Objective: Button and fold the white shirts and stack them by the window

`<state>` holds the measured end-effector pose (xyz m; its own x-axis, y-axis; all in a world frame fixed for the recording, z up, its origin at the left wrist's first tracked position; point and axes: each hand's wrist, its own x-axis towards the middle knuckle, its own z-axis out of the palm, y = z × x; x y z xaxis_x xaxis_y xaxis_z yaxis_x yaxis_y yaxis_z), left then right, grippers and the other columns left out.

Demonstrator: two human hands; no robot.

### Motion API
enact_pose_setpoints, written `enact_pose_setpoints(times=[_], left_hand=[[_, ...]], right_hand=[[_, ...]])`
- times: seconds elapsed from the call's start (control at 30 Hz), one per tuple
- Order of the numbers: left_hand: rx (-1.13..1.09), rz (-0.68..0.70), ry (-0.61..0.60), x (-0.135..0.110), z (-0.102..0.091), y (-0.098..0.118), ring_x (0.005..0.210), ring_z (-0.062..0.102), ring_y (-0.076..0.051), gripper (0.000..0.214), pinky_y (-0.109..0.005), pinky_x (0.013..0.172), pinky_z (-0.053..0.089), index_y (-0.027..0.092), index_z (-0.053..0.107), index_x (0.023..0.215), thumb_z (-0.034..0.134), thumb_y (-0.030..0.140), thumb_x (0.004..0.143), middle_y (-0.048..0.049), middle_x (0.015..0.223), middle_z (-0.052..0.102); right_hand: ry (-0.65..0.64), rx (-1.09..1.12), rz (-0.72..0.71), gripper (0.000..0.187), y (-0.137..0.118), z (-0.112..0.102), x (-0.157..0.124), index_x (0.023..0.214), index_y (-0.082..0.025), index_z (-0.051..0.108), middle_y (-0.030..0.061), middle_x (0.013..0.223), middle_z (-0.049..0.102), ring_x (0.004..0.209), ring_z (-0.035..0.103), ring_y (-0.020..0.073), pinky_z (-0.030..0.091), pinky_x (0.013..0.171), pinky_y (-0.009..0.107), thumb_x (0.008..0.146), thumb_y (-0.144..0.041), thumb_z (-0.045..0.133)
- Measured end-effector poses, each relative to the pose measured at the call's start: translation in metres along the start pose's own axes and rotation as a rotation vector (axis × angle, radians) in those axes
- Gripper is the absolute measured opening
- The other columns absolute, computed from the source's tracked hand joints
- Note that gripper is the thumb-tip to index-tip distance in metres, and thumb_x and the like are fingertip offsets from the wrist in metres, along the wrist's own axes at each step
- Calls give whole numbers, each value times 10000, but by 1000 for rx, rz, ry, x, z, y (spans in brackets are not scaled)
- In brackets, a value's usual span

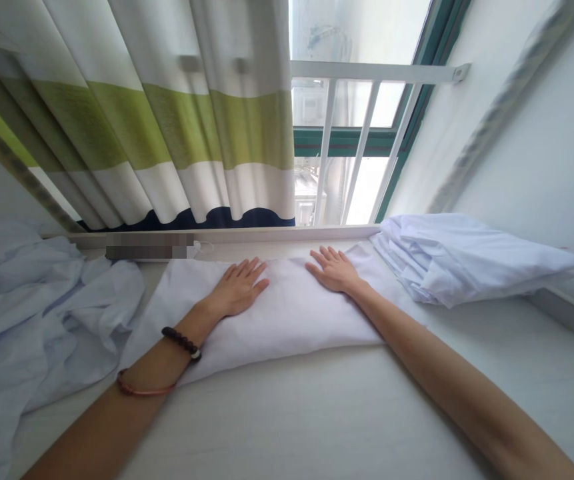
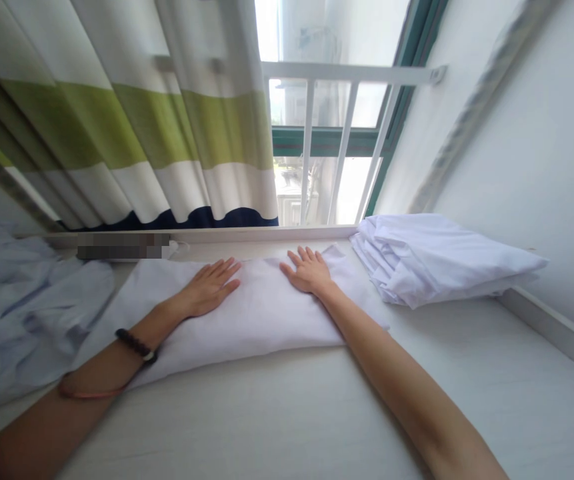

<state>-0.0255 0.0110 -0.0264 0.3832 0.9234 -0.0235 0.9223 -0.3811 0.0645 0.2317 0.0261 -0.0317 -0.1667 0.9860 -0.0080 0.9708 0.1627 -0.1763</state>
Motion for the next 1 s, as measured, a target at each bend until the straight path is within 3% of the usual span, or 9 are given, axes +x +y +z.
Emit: enact_pose_setpoints(times=[0.2, 0.3, 0.37, 0.47, 0.53, 0.63, 0.77, 0.87, 1.0], left_hand=[[4, -165, 5, 0, -1, -40, 1438, 128, -247, 671, -449, 1154, 105, 154, 215, 1495, 159, 514, 931, -64, 1558, 166], [-27, -105, 1, -4, -4, -60, 1432, 159, -237, 683, -417, 1156, 128, 122, 249, 1483, 187, 501, 918, -83, 1548, 203], [-52, -35, 23, -8, -7, -72, 1422, 203, -214, 676, -375, 1158, 144, 133, 302, 1467, 212, 502, 907, -77, 1536, 247], [-37, -10, 30, -12, -12, -76, 1409, 246, -192, 648, -333, 1155, 159, 133, 341, 1450, 222, 470, 909, -72, 1522, 296], [13, -79, 9, -13, -17, -62, 1417, 217, -232, 638, -380, 1154, 151, 83, 330, 1447, 221, 421, 918, -114, 1523, 287], [59, -189, 5, -18, -20, -16, 1431, 130, -305, 642, -484, 1144, 111, 42, 305, 1449, 216, 416, 935, -170, 1532, 233], [-30, -123, -4, -34, -8, 53, 1437, 88, -311, 629, -619, 1106, 54, 190, 194, 1501, 150, 492, 950, -69, 1566, 140], [-73, -94, -2, -44, 2, 72, 1436, 72, -330, 625, -683, 1069, 39, 285, 173, 1500, 151, 556, 937, -17, 1569, 114], [-77, -107, 17, -44, 3, 55, 1434, 87, -330, 628, -690, 1062, 30, 364, 200, 1481, 175, 624, 910, 16, 1565, 144]], right_hand=[[35, -23, 131, 674, 39, -6, 12, 1488, -217, 249, 71, 1565, 174, 1436, 123, 236, 58, 1147, 415, 937, -589, 135], [51, -27, 191, 669, 51, -7, 12, 1486, -180, 253, 96, 1562, 176, 1433, 128, 259, 85, 1141, 438, 947, -555, 126], [48, -32, 215, 637, 57, -9, 12, 1483, -212, 260, 83, 1568, 157, 1434, 115, 261, 112, 1135, 446, 952, -537, 129], [38, -50, 252, 607, 56, -16, 12, 1476, -235, 281, 90, 1574, 120, 1439, 71, 271, 91, 1129, 486, 957, -521, 148], [38, -88, 276, 621, 40, -22, 9, 1475, -155, 283, 129, 1572, 83, 1440, 15, 275, 17, 1133, 490, 958, -488, 200], [32, -140, 183, 669, -2, -26, -1, 1480, -31, 210, 167, 1563, 42, 1442, -9, 255, -14, 1145, 432, 952, -438, 251], [32, 18, -21, 678, -50, -11, -19, 1507, -109, 134, 143, 1567, 66, 1444, 20, 257, 31, 1125, 526, 955, -502, 144], [-19, 75, -26, 653, -45, 2, -25, 1503, -278, 161, 109, 1577, 49, 1442, 17, 277, 12, 1084, 615, 933, -595, 132], [-2, 35, 53, 676, -3, 1, -21, 1496, -300, 190, 90, 1580, 59, 1442, 26, 266, 9, 1117, 545, 913, -640, 163]])
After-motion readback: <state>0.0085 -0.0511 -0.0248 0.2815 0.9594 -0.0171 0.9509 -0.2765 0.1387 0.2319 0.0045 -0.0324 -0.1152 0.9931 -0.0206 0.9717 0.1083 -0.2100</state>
